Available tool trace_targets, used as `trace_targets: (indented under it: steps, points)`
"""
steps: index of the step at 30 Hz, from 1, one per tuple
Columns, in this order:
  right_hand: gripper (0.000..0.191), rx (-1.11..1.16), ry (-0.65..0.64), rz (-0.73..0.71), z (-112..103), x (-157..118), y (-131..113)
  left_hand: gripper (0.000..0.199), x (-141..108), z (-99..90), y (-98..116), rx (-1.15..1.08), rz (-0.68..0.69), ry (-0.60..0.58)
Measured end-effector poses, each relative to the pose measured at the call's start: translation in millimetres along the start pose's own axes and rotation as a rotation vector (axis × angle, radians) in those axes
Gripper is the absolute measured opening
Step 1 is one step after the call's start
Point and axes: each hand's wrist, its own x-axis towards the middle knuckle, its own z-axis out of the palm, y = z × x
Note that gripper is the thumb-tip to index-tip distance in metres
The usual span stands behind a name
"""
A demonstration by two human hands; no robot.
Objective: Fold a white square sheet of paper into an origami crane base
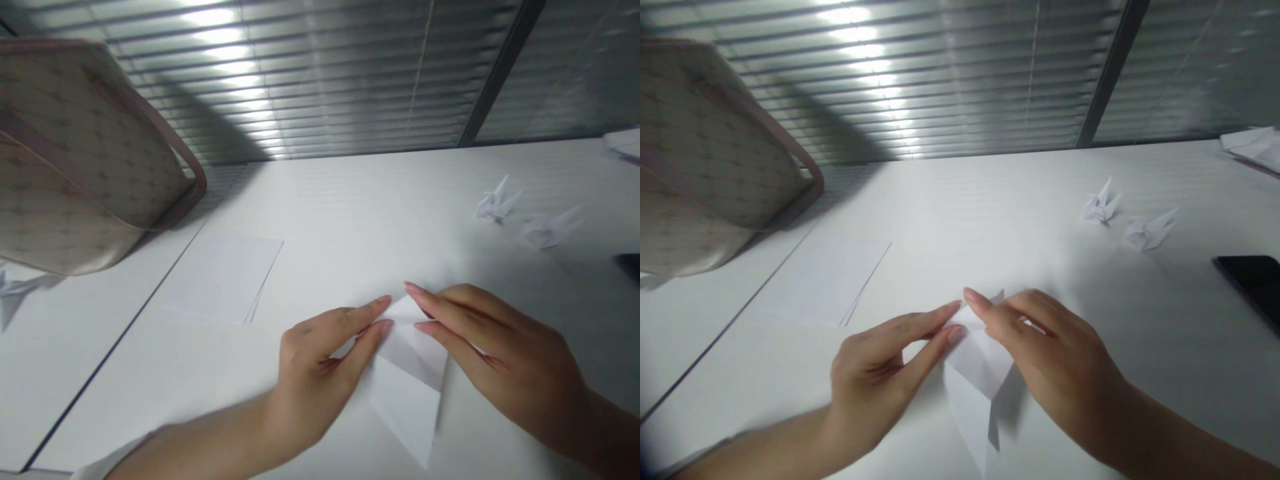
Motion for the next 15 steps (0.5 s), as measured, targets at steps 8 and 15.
trace_targets:
  steps: [8, 15]
  points:
    - [0.041, 0.646, -0.223, 0.116, -16.2, 0.8, 16.6, 0.041, 17.0, -22.7, 0.3, -0.346, 0.014, -0.598]
    - [0.050, 0.876, -0.321, 0.238, -12.5, 0.8, 11.3, 0.042, 12.0, -15.9, -5.0, -0.342, 0.018, -0.398]
